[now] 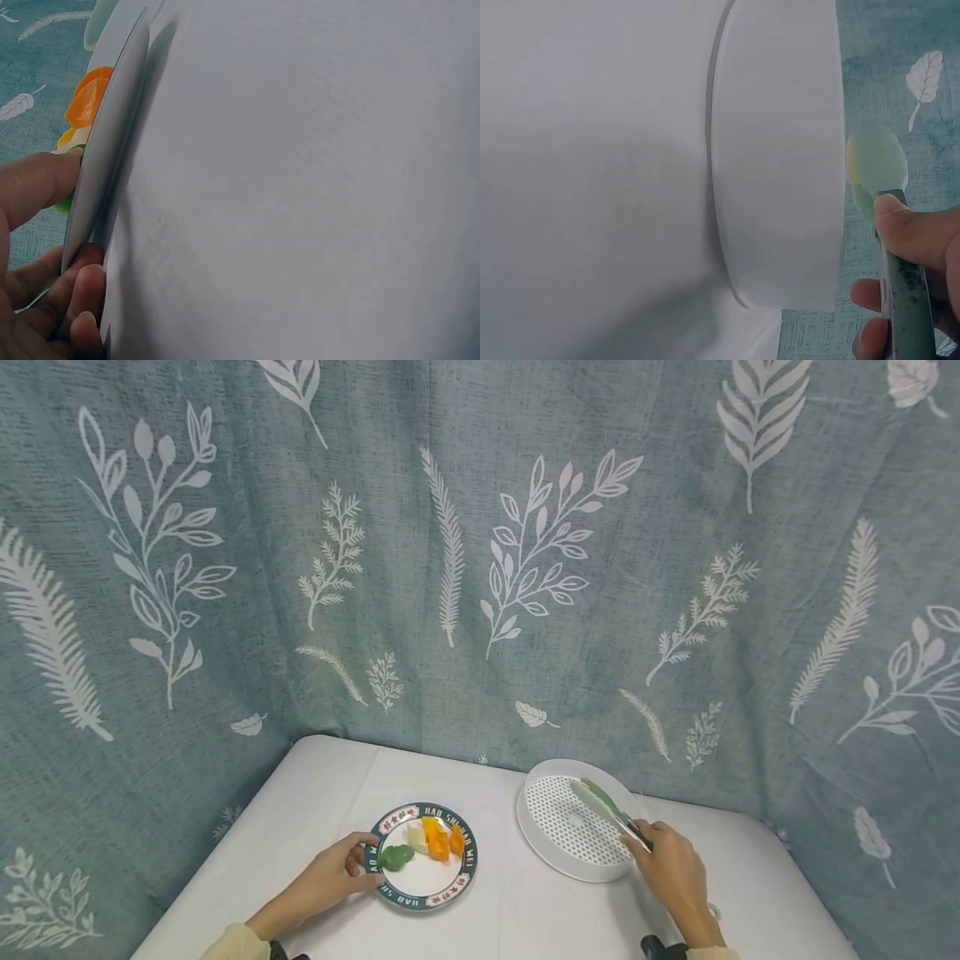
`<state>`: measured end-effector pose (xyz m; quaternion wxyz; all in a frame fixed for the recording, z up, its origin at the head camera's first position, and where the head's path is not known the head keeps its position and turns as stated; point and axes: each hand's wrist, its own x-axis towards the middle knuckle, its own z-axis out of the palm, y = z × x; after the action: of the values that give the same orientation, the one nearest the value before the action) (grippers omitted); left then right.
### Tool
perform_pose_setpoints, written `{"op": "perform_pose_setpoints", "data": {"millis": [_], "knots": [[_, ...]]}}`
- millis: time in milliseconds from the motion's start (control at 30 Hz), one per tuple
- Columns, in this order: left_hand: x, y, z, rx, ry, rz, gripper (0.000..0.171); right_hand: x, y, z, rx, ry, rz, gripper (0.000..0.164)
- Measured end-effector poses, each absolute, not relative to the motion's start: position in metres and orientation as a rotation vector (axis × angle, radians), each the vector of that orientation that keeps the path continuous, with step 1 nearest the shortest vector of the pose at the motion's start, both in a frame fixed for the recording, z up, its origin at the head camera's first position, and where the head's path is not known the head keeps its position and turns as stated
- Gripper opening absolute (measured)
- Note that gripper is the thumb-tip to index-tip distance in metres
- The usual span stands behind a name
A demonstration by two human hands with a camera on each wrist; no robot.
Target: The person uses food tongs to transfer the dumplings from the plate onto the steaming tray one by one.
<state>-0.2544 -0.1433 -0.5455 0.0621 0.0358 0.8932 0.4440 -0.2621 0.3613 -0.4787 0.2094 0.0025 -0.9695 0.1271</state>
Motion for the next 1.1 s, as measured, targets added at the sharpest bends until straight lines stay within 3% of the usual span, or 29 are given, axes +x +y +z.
{"op": "perform_pose_setpoints", "data": {"millis": [200,667,1100], "knots": [[-0.255,-0.144,-0.545,0.089,2.700,1.332,0.071,-0.275,0.365,-0.481,-0.082,-2.775,0.318,0.048],[-0.256,-0.144,-0.548,0.079,2.686,1.320,0.070,-0.295,0.359,-0.482,-0.115,-2.828,0.194,0.035],[-0.256,-0.145,-0.545,0.098,2.686,1.330,0.070,-0.298,0.356,-0.485,-0.122,-2.841,0.184,0.046]]}}
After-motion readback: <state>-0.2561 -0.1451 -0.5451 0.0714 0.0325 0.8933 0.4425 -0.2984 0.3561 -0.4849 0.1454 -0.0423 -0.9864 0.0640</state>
